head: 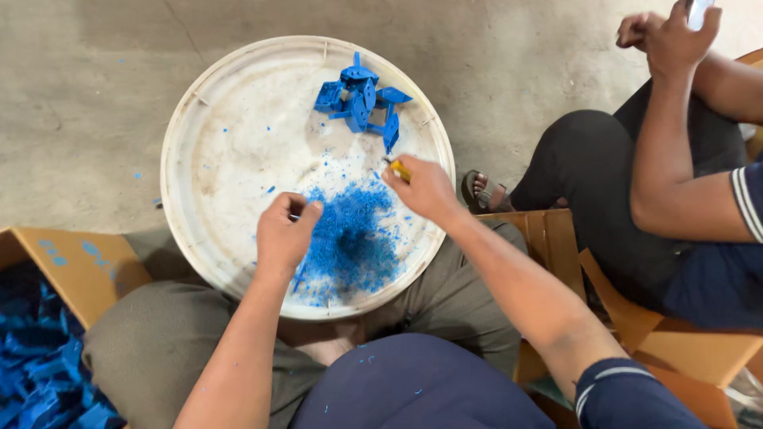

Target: The person cleans blue plastic components by hand using a small scraping tool to remove excess material.

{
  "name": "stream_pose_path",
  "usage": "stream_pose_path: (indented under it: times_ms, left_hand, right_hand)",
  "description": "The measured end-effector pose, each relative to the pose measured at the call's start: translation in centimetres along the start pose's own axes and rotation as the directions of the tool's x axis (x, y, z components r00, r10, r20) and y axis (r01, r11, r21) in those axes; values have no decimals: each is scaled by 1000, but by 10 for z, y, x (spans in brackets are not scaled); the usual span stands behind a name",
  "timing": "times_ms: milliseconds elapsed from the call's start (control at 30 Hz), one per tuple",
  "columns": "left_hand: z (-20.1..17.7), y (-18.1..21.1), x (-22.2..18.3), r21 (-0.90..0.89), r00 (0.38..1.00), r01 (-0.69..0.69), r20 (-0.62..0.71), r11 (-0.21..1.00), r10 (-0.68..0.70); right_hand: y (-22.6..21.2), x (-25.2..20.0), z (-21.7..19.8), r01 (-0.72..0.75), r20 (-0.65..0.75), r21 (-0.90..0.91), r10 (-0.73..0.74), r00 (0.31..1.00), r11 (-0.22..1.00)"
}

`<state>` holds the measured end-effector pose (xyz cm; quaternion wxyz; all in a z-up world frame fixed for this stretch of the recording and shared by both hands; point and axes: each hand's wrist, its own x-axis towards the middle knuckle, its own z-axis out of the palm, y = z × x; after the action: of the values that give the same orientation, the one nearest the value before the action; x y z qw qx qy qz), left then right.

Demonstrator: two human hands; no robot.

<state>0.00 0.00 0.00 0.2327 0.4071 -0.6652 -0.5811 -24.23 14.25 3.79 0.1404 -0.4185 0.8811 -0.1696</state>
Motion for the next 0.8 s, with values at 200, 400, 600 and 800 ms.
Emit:
stream_pose_path:
  times_ms: [200, 400, 600, 800]
  left_hand:
    - [-3, 36, -3, 129, 992, 52, 104, 990, -65]
    - [-3, 42, -1, 286, 975, -36, 222, 958, -30]
    - [8, 38, -11, 82, 965, -173, 215, 981, 152]
    - [11, 42, -21, -186, 904, -324, 228, 928, 361]
  right_hand:
    - [0, 58, -23, 178, -142, -274, -223, 965, 945]
    - [5, 75, -6, 154, -84, -440, -211, 974, 885]
    - [-8, 4, 15, -404, 293, 565, 283, 913, 719]
    - [-55, -80, 34, -472, 471, 882, 42, 881, 14]
